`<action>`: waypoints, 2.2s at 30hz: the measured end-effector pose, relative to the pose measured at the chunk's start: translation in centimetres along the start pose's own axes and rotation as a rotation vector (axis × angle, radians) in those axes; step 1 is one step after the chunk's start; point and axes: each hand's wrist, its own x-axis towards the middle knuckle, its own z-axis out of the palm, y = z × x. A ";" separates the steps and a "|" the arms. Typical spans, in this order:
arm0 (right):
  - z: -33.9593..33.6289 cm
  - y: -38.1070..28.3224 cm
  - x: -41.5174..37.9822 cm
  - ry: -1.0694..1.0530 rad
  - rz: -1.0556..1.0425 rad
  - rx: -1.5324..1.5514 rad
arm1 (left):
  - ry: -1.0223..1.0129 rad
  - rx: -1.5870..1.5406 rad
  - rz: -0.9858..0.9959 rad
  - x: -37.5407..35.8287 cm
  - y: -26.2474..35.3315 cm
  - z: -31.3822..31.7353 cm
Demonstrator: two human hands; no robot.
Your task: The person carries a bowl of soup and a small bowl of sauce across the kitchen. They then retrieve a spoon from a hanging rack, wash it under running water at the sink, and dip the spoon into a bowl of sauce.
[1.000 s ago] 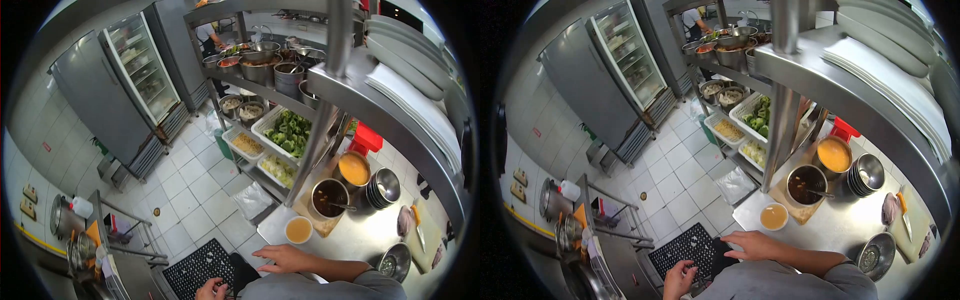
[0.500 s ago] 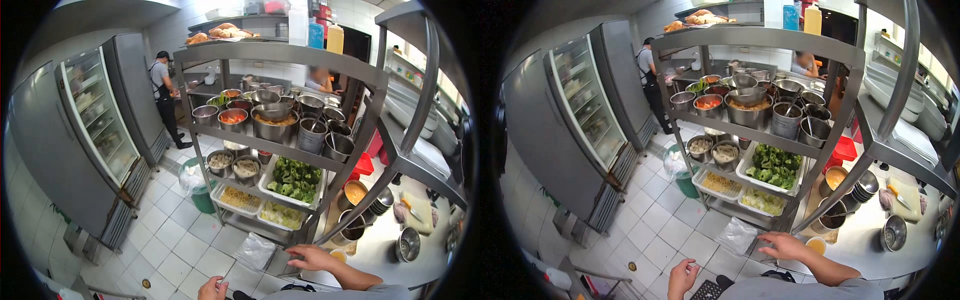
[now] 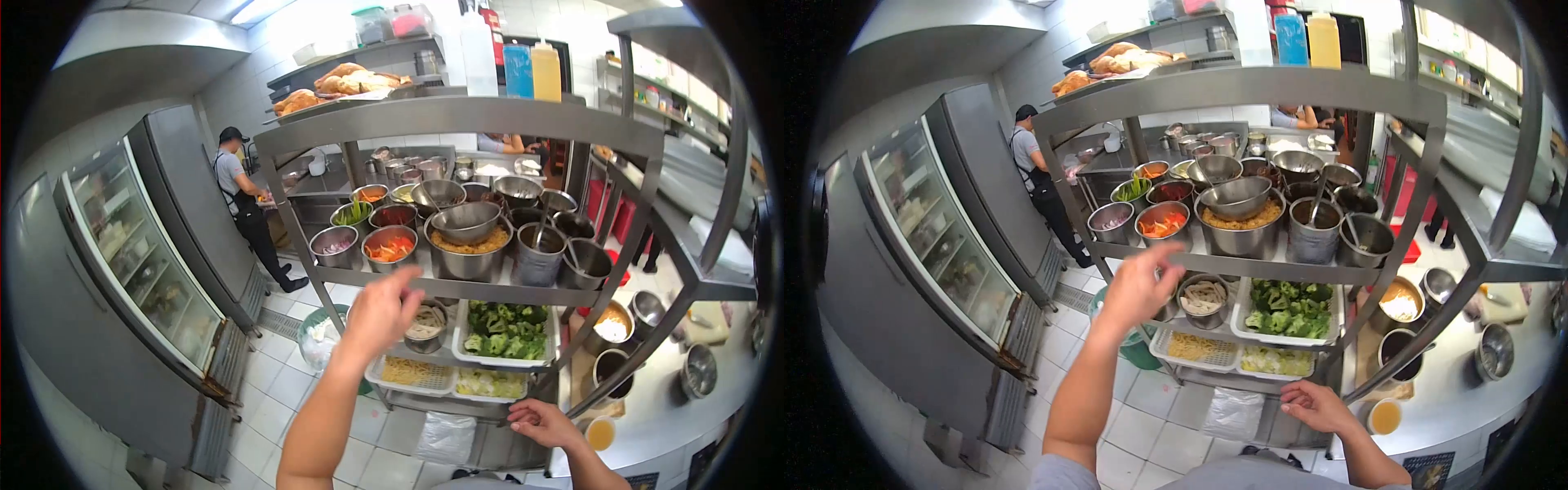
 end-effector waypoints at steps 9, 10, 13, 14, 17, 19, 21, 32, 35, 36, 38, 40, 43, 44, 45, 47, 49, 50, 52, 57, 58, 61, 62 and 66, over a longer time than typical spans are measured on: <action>10.0 -7.0 8.0 -0.055 0.074 -0.150 | 0.035 0.063 0.151 12.8 -13.2 -1.9; 10.4 -7.1 9.0 0.020 0.088 -0.175 | 0.064 0.040 0.179 13.2 -13.4 -3.1; 13.2 -5.1 9.7 0.367 0.254 0.059 | -0.030 0.001 0.243 15.4 -15.5 -3.7; 14.2 -5.7 10.2 0.366 0.286 0.028 | -0.044 0.011 0.271 16.7 -16.1 -2.9; 17.0 -8.8 11.4 0.323 0.325 -0.047 | -0.337 0.108 0.155 22.2 -17.5 2.6; 18.8 -11.3 12.5 0.344 0.357 -0.023 | -0.420 0.188 0.258 23.5 -18.7 5.3; 20.0 -12.1 13.1 0.403 0.346 -0.025 | -0.438 0.226 0.324 24.5 -19.0 6.6; 3.3 -32.2 22.5 0.750 -0.198 -0.792 | -0.081 0.079 0.285 25.8 -20.7 6.0; -4.7 -32.0 31.5 0.761 -0.069 -0.987 | 0.002 0.044 0.229 25.0 -21.8 6.5; -7.4 -31.1 35.1 0.622 -0.096 -1.018 | 0.019 0.053 0.191 24.8 -22.0 6.5; -10.3 -28.0 41.1 0.434 -0.074 -1.138 | 0.058 0.067 0.110 24.7 -22.3 6.3; -10.7 -26.3 45.0 0.331 -0.019 -1.265 | 0.064 0.065 0.072 24.3 -22.3 5.2; -9.3 -24.7 47.4 0.329 0.126 -1.397 | 0.069 0.071 0.036 23.8 -22.1 4.1; -9.1 -24.3 48.1 0.329 0.173 -1.428 | 0.076 0.076 0.024 23.6 -22.1 4.0; -9.1 -24.2 48.2 0.279 0.177 -1.458 | 0.081 0.083 0.014 23.5 -22.0 4.0; -9.2 -24.0 48.1 0.239 0.199 -1.416 | 0.062 0.086 0.010 23.3 -22.1 3.9; -9.2 -23.7 48.2 0.235 0.233 -1.416 | 0.046 0.073 -0.011 23.3 -22.1 3.6; -9.2 -23.5 48.2 0.249 0.229 -1.408 | 0.037 0.064 -0.015 23.3 -22.0 3.6; -8.9 -23.4 48.3 0.285 0.226 -1.390 | 0.036 0.065 -0.001 23.3 -21.9 3.6; -8.9 -23.3 47.9 0.321 0.198 -1.388 | 0.028 0.074 0.003 23.5 -21.8 3.7; -9.1 -23.0 48.0 0.328 0.181 -1.385 | 0.027 0.078 0.010 23.5 -21.8 3.7; -9.5 -22.2 48.2 0.364 0.208 -1.363 | 0.021 0.078 0.026 23.5 -21.9 4.1; -9.6 -22.4 48.2 0.377 0.211 -1.357 | 0.021 0.068 0.029 23.5 -22.1 4.3; -9.8 -25.4 47.0 0.412 0.231 -1.460 | 0.060 0.056 0.048 23.8 -22.9 5.7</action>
